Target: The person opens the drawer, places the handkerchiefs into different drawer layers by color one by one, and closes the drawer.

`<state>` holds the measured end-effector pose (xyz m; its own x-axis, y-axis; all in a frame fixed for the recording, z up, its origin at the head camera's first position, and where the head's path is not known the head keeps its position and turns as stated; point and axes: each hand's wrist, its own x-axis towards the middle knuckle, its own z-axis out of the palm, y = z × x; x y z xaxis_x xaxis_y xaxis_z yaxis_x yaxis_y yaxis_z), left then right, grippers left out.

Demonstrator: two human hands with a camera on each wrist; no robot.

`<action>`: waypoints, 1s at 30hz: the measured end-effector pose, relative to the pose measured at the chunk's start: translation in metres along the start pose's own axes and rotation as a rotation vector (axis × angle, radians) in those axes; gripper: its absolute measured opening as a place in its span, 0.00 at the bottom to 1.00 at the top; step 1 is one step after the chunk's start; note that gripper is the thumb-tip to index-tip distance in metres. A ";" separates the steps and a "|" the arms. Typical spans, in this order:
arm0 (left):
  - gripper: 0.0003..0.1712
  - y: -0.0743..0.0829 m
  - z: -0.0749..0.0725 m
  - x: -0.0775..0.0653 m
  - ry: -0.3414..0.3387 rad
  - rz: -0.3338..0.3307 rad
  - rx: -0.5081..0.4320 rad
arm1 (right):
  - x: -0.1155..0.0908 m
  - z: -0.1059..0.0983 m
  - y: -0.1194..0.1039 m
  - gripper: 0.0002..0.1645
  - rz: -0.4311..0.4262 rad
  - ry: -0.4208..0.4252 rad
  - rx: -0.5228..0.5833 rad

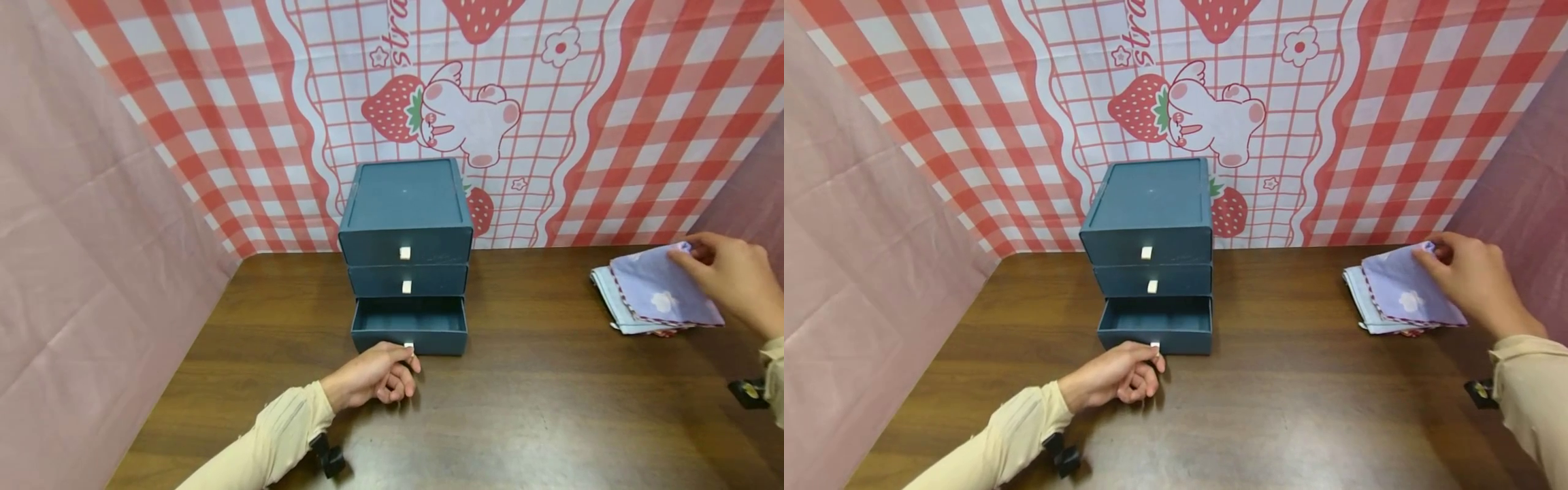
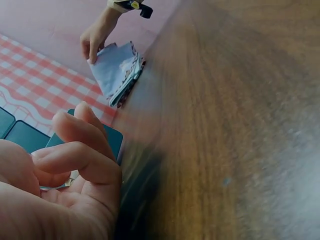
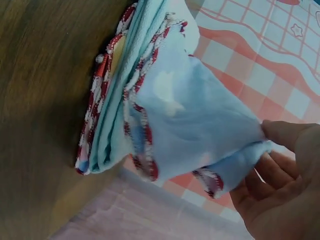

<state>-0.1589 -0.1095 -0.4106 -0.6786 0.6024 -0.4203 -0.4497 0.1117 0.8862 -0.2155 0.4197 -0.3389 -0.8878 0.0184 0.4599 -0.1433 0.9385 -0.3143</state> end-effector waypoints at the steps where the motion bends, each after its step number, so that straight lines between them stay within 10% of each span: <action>1: 0.18 -0.001 0.001 -0.001 0.000 -0.001 0.003 | -0.001 -0.001 -0.001 0.23 -0.001 -0.008 -0.001; 30: 0.18 -0.020 0.015 -0.027 -0.045 -0.012 -0.015 | -0.010 -0.014 -0.013 0.23 0.069 -0.267 -0.070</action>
<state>-0.1228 -0.1160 -0.4137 -0.6461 0.6362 -0.4217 -0.4668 0.1077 0.8778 -0.1982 0.4119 -0.3274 -0.9796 0.0003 0.2011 -0.0561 0.9599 -0.2747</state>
